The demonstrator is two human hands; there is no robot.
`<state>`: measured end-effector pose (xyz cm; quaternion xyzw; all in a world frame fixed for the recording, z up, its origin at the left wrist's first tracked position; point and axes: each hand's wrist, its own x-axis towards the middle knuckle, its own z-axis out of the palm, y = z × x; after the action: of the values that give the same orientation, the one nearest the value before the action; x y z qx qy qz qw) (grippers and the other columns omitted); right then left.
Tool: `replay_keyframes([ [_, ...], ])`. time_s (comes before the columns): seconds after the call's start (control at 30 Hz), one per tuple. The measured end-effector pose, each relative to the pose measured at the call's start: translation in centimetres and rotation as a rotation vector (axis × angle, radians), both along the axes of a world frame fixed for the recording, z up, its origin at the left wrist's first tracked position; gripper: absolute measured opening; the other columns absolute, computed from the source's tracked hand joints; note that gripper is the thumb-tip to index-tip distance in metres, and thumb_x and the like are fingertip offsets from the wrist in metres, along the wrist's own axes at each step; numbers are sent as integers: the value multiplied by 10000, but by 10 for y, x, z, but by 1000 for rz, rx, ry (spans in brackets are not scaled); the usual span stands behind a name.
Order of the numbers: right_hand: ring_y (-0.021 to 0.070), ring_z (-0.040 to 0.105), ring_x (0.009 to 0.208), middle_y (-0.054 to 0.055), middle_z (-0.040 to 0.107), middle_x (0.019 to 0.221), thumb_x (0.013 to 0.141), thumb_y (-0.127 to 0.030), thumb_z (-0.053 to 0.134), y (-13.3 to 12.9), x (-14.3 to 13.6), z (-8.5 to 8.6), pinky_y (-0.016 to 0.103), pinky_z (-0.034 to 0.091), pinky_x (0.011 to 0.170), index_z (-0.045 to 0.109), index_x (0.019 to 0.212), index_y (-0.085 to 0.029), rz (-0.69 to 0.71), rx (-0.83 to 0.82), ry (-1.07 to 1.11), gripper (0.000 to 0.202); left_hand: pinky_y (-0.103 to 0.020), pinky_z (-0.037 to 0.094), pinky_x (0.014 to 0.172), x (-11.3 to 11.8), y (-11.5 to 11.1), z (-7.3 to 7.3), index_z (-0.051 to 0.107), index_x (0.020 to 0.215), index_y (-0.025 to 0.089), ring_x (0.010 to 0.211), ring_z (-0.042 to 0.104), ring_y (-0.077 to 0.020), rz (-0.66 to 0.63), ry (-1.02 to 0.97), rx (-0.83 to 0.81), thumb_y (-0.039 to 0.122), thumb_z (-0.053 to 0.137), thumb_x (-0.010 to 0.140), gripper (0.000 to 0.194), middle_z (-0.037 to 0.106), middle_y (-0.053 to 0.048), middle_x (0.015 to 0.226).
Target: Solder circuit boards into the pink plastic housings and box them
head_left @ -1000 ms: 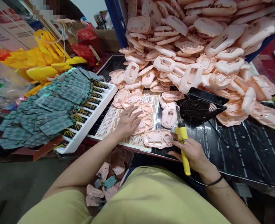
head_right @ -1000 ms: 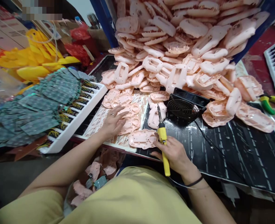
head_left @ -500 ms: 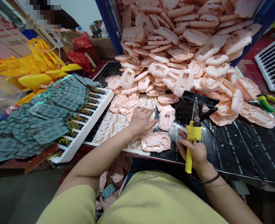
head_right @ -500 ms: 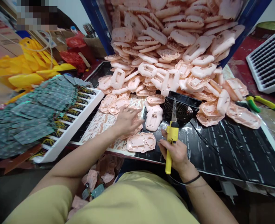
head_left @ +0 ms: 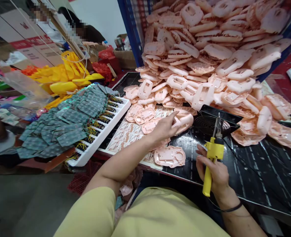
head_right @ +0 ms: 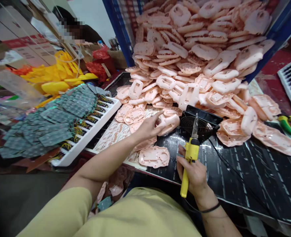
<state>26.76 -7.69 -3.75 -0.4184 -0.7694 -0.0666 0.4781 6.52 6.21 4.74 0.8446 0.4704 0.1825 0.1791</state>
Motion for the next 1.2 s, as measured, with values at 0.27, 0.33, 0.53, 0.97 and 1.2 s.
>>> replay_keyframes([
  [0.27, 226, 722, 951, 140, 654, 1248, 783, -40, 671, 0, -1, 1, 329, 634, 783, 546, 1220, -203, 27, -36, -11, 483, -498, 404, 1041, -87, 47, 13, 584, 1294, 119, 1226, 508, -335, 244, 356, 371, 271, 529, 930, 398, 571, -182, 1279],
  [0.33, 232, 705, 1008, 154, 658, 1238, 775, -74, 705, 1, -3, 5, 342, 627, 816, 549, 1205, -194, 89, -63, -8, 473, -518, 304, 1135, -102, 34, -5, 515, 1371, 116, 1389, 344, -346, 170, 385, 320, 345, 508, 945, 484, 437, -189, 1456],
  [0.53, 260, 614, 1189, 139, 690, 1165, 788, -362, 750, 5, -9, 15, 465, 537, 998, 576, 1170, -198, 314, -194, -107, 450, -562, 157, 1190, -96, -37, -52, 331, 1512, 219, 1492, 130, -319, -137, 410, 51, 490, 380, 985, 595, 215, -123, 1602],
  [0.97, 263, 621, 1169, 129, 681, 1179, 805, -311, 737, -8, 2, 17, 486, 523, 1001, 554, 1227, -202, 237, -224, -203, 472, -517, 111, 1212, -61, -36, -46, 354, 1506, 196, 1484, 181, -294, -268, 444, 72, 520, 422, 972, 628, 275, -137, 1579],
  [1.2, 237, 679, 1036, 86, 721, 1051, 851, -220, 674, -4, -15, 12, 401, 592, 857, 569, 1211, -208, 343, -206, -211, 375, -539, 122, 1203, -65, -36, -46, 375, 1491, 210, 1476, 217, -294, -280, 347, 39, 556, 476, 934, 663, 296, -125, 1570],
])
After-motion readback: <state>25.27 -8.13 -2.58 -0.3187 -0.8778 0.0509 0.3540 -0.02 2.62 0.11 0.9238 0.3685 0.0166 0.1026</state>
